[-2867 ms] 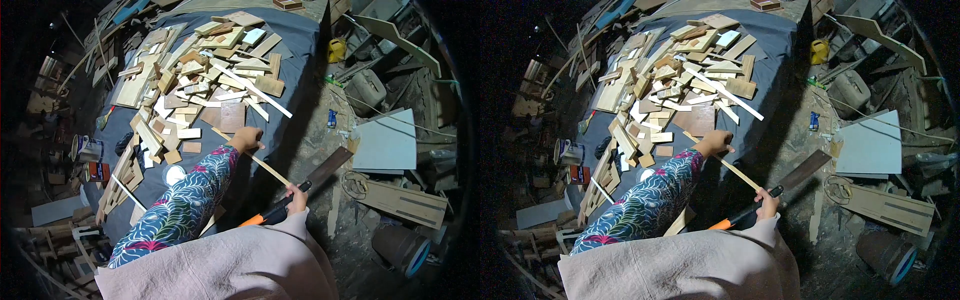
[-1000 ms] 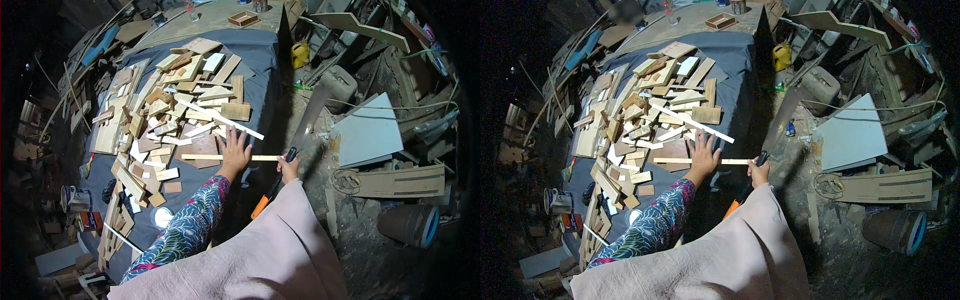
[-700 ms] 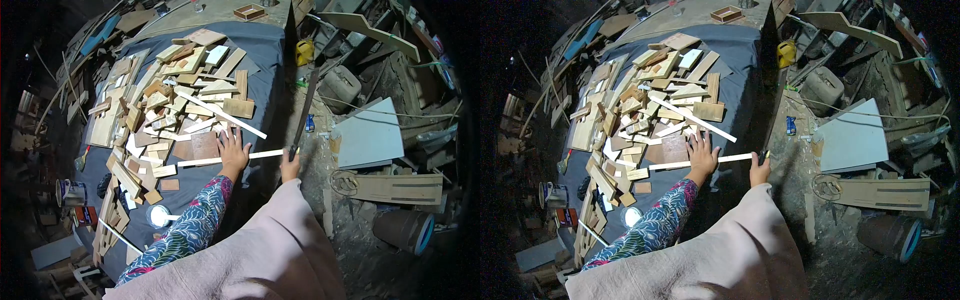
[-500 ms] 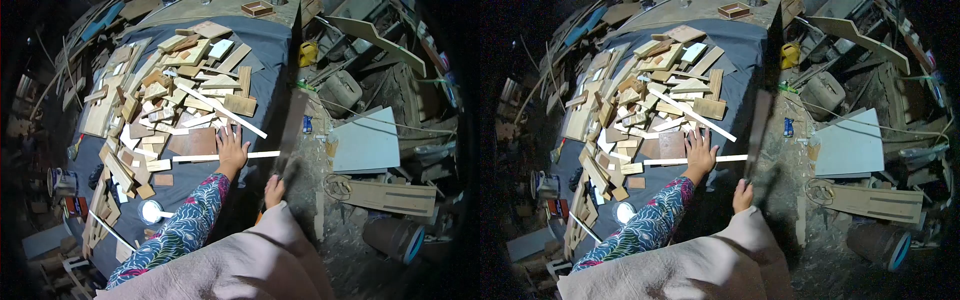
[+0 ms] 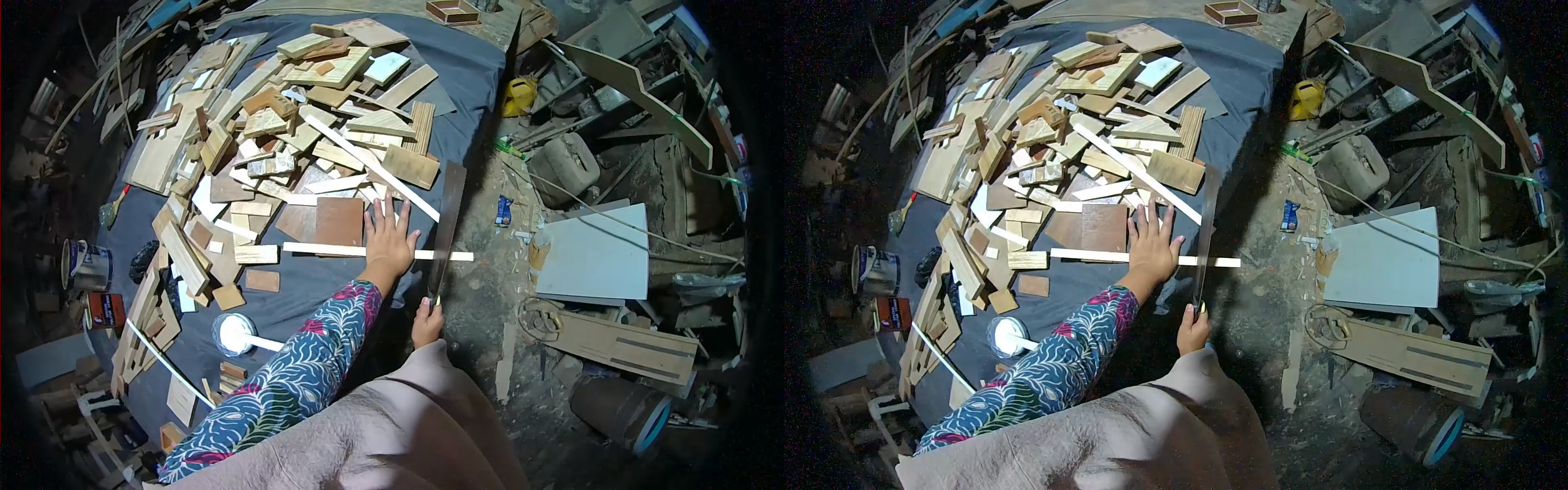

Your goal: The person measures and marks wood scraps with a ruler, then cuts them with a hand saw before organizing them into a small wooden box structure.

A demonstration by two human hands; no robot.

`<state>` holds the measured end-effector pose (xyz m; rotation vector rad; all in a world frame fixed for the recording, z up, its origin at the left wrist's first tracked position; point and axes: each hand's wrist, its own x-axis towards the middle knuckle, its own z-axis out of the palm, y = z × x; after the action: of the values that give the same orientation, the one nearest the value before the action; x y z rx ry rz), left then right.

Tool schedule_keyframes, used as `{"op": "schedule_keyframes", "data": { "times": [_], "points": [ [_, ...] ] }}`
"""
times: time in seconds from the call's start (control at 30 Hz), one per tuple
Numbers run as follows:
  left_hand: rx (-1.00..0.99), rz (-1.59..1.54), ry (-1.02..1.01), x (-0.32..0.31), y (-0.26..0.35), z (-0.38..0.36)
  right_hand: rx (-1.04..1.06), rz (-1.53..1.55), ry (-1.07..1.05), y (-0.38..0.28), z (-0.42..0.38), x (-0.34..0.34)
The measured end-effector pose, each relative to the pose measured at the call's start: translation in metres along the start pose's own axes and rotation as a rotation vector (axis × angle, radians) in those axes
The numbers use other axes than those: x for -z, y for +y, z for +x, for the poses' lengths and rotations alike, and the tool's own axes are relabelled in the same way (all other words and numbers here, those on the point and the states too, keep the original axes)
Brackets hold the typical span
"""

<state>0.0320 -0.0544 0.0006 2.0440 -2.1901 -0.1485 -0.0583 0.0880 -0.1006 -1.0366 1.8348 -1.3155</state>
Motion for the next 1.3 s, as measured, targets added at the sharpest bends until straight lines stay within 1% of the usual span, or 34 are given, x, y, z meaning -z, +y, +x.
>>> {"op": "schedule_keyframes", "data": {
  "times": [0.07,0.13,0.17,0.3,0.4,0.47,0.53,0.57,0.63,0.67,0.73,0.77,0.83,0.87,0.93,0.97,1.03,1.17,1.23,1.3],
  "points": [
    [0.016,-0.015,-0.009,0.0,0.0,0.0,0.037,-0.003,0.018,0.003,0.001,0.0],
    [0.007,-0.027,-0.014,0.001,-0.001,0.0,0.073,-0.144,0.037,-0.01,0.001,0.002],
    [0.013,-0.028,-0.012,0.001,-0.001,0.0,0.077,-0.145,0.032,-0.016,0.001,0.003],
    [0.008,-0.048,-0.012,0.003,-0.001,0.0,0.035,-0.112,0.02,-0.02,0.002,0.001],
    [0.023,-0.055,-0.025,0.001,-0.001,-0.001,-0.006,-0.14,0.013,-0.013,0.001,0.0],
    [-0.003,-0.06,-0.021,0.001,-0.002,0.0,-0.03,-0.161,0.008,-0.011,-0.001,0.0],
    [0.003,-0.073,-0.024,0.0,-0.003,0.001,0.086,-0.126,0.025,-0.013,-0.005,0.003],
    [-0.001,-0.07,-0.016,-0.001,-0.003,0.001,0.088,-0.13,0.021,-0.014,-0.003,0.004],
    [0.004,-0.073,-0.016,-0.001,-0.002,-0.001,-0.049,-0.035,-0.037,-0.025,0.0,0.005],
    [0.003,-0.074,-0.02,-0.001,-0.002,-0.001,-0.051,-0.042,-0.042,-0.023,-0.002,0.006],
    [0.0,-0.072,-0.021,-0.002,-0.003,0.0,0.108,-0.095,0.067,-0.022,-0.003,0.003],
    [-0.002,-0.064,-0.016,-0.004,-0.003,0.0,0.109,-0.094,0.067,-0.019,-0.005,0.004],
    [-0.005,-0.058,-0.01,-0.002,-0.002,0.002,0.027,-0.118,-0.002,-0.018,-0.01,0.01],
    [-0.004,-0.064,-0.015,-0.001,-0.002,0.002,0.025,-0.121,-0.002,-0.017,-0.01,0.012],
    [0.0,-0.074,-0.026,-0.002,-0.001,-0.002,-0.033,-0.178,-0.056,-0.035,-0.006,0.016],
    [0.0,-0.076,-0.021,-0.003,-0.001,-0.002,-0.03,-0.178,-0.056,-0.033,-0.007,0.018],
    [-0.004,-0.069,-0.011,-0.003,-0.002,0.0,-0.049,-0.295,-0.049,-0.026,-0.013,0.021],
    [-0.012,-0.072,-0.031,-0.002,-0.002,0.0,-0.021,-0.217,-0.032,-0.009,-0.017,0.023],
    [-0.018,-0.051,-0.037,0.002,-0.001,0.0,-0.124,-0.364,-0.123,-0.038,-0.006,0.024],
    [-0.022,-0.058,-0.019,-0.001,-0.002,0.0,-0.129,-0.314,-0.103,-0.03,-0.009,0.023]
  ]
}}
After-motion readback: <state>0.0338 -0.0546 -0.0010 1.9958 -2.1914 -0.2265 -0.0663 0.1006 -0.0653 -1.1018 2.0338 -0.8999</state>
